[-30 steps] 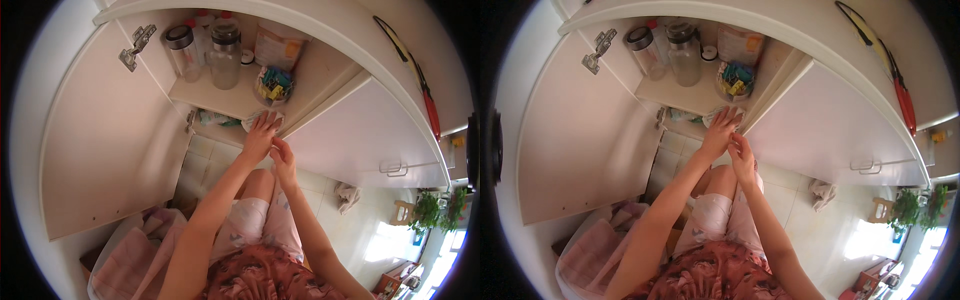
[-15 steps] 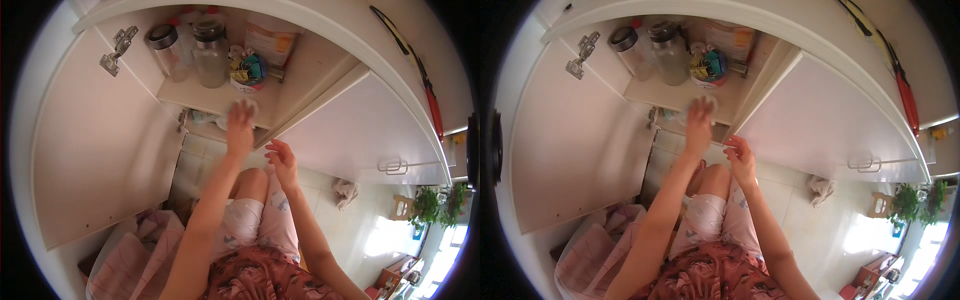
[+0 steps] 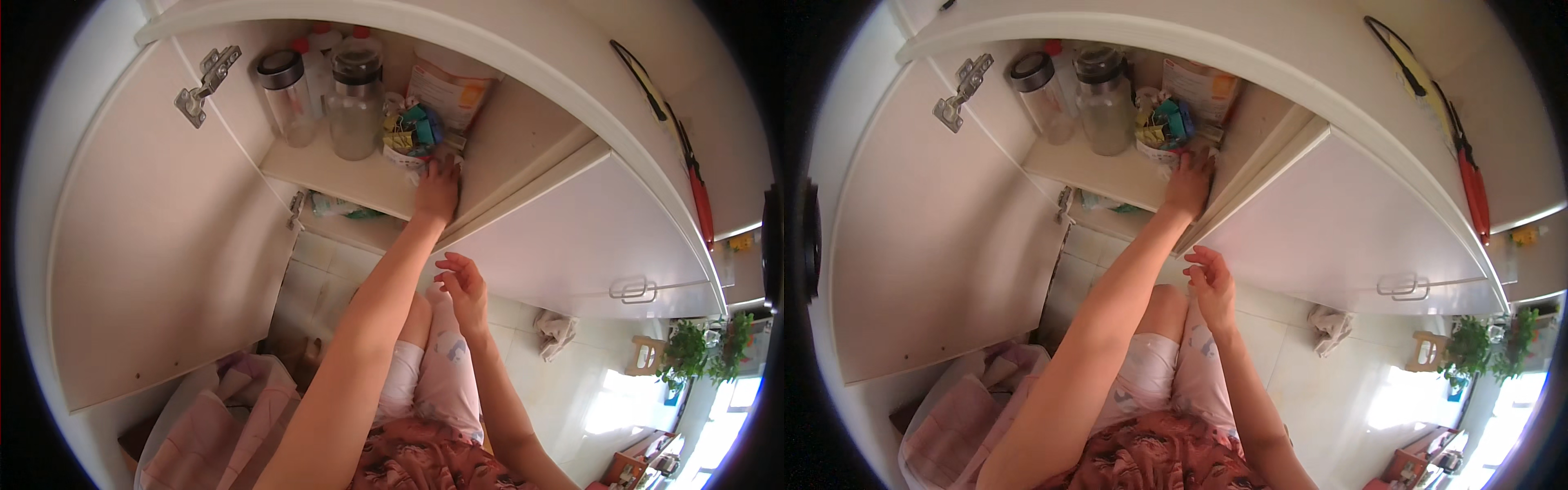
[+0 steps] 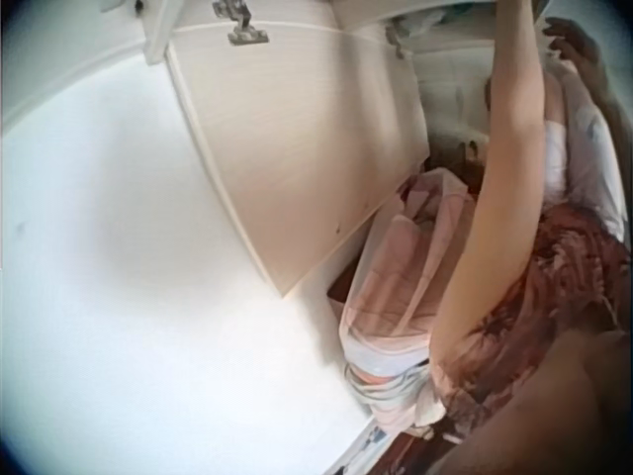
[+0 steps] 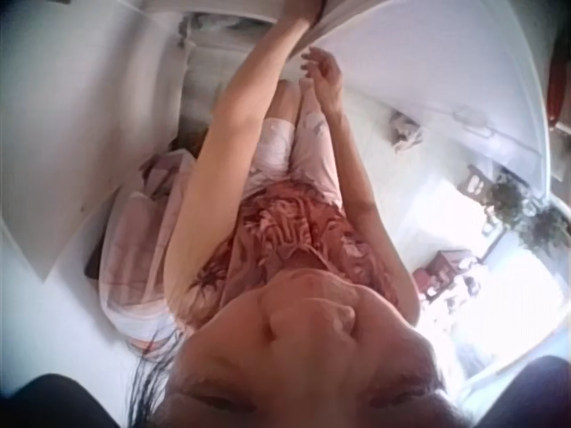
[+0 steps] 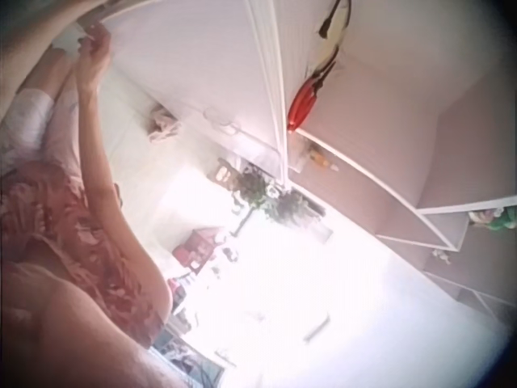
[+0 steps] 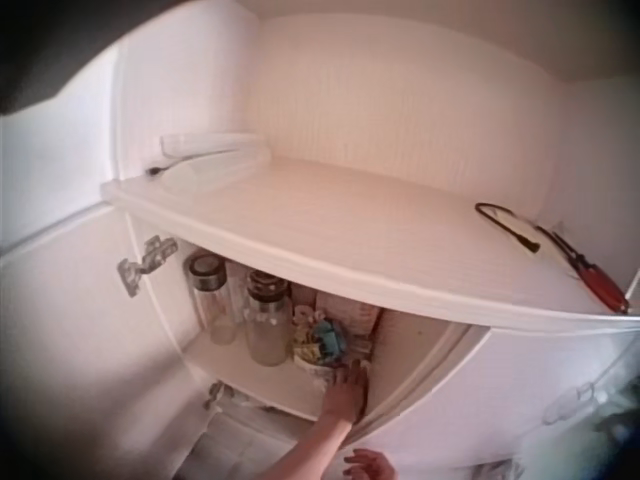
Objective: The person wipes down the interior and exterior of a storage cabinet and then cleans a small portable fan with a cloth.
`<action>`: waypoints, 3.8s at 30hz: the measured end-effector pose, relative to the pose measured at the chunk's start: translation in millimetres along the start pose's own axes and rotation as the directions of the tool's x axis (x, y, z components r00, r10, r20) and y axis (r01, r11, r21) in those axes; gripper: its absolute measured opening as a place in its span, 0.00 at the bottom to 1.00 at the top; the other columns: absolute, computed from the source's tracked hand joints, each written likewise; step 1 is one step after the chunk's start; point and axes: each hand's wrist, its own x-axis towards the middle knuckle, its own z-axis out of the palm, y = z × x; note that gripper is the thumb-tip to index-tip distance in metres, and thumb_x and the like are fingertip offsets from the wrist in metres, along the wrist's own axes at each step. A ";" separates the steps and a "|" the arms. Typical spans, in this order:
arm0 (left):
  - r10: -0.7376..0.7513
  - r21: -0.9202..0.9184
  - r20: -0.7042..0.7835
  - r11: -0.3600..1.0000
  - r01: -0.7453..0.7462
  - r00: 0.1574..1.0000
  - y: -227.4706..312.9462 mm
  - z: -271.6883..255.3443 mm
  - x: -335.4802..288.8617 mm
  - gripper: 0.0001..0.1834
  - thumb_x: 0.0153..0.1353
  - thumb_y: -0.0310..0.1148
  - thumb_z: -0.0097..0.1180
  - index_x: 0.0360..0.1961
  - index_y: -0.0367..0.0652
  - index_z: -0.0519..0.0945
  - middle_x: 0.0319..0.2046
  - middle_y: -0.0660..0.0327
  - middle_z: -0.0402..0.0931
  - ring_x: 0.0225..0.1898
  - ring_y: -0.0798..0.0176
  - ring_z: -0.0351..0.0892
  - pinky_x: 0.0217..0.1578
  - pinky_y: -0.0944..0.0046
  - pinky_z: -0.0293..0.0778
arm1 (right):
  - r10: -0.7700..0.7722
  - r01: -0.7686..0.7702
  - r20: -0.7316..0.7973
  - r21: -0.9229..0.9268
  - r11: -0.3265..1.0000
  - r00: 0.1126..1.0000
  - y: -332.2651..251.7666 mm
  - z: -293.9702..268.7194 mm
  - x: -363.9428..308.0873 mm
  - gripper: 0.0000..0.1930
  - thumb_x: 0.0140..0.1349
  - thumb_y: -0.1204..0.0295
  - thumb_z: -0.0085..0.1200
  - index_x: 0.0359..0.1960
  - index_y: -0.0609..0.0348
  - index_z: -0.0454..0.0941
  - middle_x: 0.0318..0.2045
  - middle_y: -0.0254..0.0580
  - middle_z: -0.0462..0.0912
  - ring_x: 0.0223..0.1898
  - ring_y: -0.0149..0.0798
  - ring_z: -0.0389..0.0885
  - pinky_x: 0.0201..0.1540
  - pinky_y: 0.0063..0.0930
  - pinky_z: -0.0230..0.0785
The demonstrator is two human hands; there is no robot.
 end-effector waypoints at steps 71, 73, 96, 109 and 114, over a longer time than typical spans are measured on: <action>-0.247 0.223 -0.191 0.932 0.287 0.950 -127.8 -82.1 -65.5 0.23 0.54 0.26 0.48 0.53 0.42 0.75 0.55 0.56 0.65 0.54 0.45 0.64 0.54 0.48 0.63 | -0.443 0.476 0.300 -0.799 0.368 0.845 7.7 50.4 80.0 0.37 0.46 0.90 0.46 0.62 0.53 0.63 0.66 0.45 0.59 0.67 0.51 0.56 0.64 0.42 0.58; -0.221 0.219 -0.211 0.939 0.266 0.952 -109.0 -74.5 -80.7 0.23 0.54 0.26 0.48 0.54 0.42 0.74 0.56 0.55 0.65 0.55 0.44 0.63 0.55 0.47 0.62 | -0.424 0.467 0.303 -0.807 0.361 0.853 5.6 56.1 79.2 0.38 0.45 0.89 0.48 0.63 0.55 0.61 0.66 0.46 0.57 0.68 0.50 0.54 0.66 0.41 0.54; 0.032 -0.005 0.005 0.999 -0.032 0.999 -9.3 -18.9 -29.3 0.23 0.53 0.27 0.51 0.53 0.46 0.76 0.63 0.62 0.63 0.59 0.51 0.64 0.59 0.50 0.61 | -0.403 0.411 0.170 -0.645 0.644 0.899 -18.8 -6.5 -11.3 0.16 0.52 0.83 0.53 0.44 0.60 0.76 0.57 0.51 0.71 0.56 0.52 0.71 0.55 0.41 0.67; -0.177 -0.775 -0.331 0.611 -0.161 0.927 90.0 -155.0 -61.5 0.17 0.57 0.19 0.53 0.49 0.41 0.78 0.52 0.55 0.73 0.47 0.51 0.74 0.44 0.60 0.74 | -0.353 0.296 0.018 -0.587 0.754 0.935 -28.9 -35.8 -37.4 0.13 0.54 0.82 0.52 0.41 0.60 0.79 0.52 0.44 0.76 0.46 0.44 0.79 0.45 0.33 0.74; -0.084 -0.436 -0.715 0.830 -0.348 0.694 106.5 -143.2 -31.3 0.12 0.60 0.21 0.53 0.45 0.39 0.77 0.50 0.52 0.70 0.51 0.50 0.72 0.47 0.57 0.71 | -0.435 0.357 -0.014 -0.548 0.757 0.900 -45.0 -42.0 -40.2 0.13 0.55 0.83 0.51 0.42 0.61 0.79 0.51 0.44 0.77 0.46 0.41 0.79 0.42 0.29 0.75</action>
